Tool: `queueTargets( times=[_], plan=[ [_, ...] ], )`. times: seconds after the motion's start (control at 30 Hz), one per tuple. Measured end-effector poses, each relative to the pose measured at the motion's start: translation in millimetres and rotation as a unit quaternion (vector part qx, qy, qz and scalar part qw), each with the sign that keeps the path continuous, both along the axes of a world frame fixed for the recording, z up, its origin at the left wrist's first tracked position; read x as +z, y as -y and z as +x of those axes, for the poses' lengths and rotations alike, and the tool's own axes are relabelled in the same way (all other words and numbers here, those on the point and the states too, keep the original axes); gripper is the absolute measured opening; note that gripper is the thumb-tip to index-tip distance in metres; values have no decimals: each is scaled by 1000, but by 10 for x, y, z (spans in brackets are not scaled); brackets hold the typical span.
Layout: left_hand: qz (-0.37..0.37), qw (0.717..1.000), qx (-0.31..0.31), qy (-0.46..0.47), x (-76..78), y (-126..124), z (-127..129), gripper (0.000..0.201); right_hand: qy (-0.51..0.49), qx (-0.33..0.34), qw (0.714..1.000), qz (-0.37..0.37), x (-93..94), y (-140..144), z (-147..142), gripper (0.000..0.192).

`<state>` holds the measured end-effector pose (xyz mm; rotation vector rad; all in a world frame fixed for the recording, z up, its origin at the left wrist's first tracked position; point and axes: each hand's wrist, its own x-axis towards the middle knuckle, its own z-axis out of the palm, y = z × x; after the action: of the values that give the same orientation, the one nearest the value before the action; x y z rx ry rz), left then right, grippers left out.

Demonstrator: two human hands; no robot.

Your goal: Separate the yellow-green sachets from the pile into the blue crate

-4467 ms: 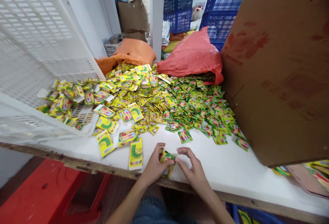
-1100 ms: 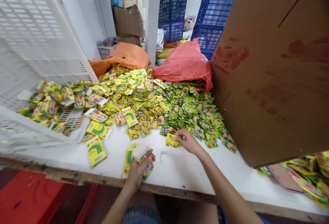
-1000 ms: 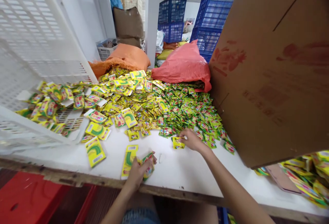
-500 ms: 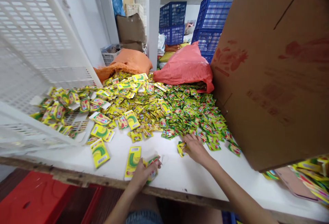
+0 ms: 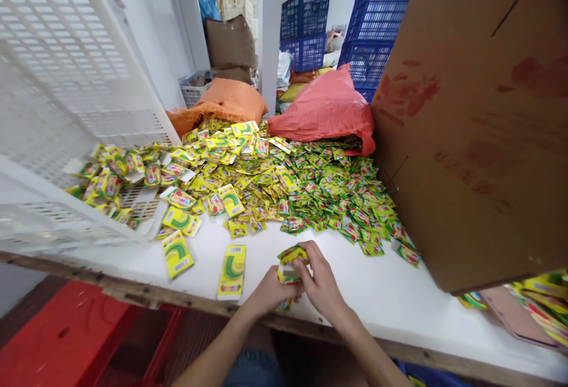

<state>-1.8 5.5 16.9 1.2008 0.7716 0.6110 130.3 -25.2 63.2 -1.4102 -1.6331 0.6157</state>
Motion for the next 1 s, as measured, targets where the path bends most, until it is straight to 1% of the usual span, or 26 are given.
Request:
queueTargets(
  times=[0.07, 0.17, 0.23, 0.3, 0.37, 0.4, 0.43, 0.5, 0.57, 0.63, 0.73, 0.87, 0.93, 1.0],
  plan=[
    [-15, 1000, 4, 11, -1, 3, -18, 19, 79, 14, 997, 1, 5, -9, 3, 15],
    [-27, 1000, -2, 9, -31, 1, -29, 16, 170, 27, 985, -22, 59, -12, 25, 16],
    [-15, 1000, 0, 0, -54, -5, -23, 10, 222, 27, 974, -37, 118, -14, -1, 16],
    [9, 1000, 24, -8, -64, -12, -21, 6, 247, 43, 967, -36, 162, -14, -47, 17],
    [25, 999, 47, -4, -53, -13, -29, 8, 226, 68, 971, -20, 174, -6, -78, 23],
    [19, 999, 48, 5, -39, -11, -35, 10, 202, 72, 977, -11, 168, 2, -81, 26],
    [6, 999, 40, 20, -20, -8, -40, 12, 177, 67, 982, -3, 156, 10, -77, 27],
    [-15, 998, 11, 52, 23, -1, -43, 15, 154, 40, 987, 11, 123, 27, -53, 22],
    [-11, 998, -4, 69, 59, 2, -35, 18, 172, 14, 985, 27, 93, 38, -25, 17],
    [1, 997, -8, 72, 77, 1, -23, 20, 193, 1, 981, 33, 73, 40, 4, 14],
    [-13, 996, -32, 87, 68, 1, -18, 24, 186, 5, 983, 11, 59, 25, 64, 13],
    [-33, 993, -65, 91, 46, 19, -38, 26, 162, 43, 986, -28, 69, -28, 163, 8],
    [-29, 994, -68, 76, 46, 30, -44, 25, 169, 52, 984, -33, 77, -62, 182, 8],
    [-23, 996, -61, 60, 50, 38, -41, 24, 184, 42, 982, -23, 66, -92, 169, 7]
  ],
)
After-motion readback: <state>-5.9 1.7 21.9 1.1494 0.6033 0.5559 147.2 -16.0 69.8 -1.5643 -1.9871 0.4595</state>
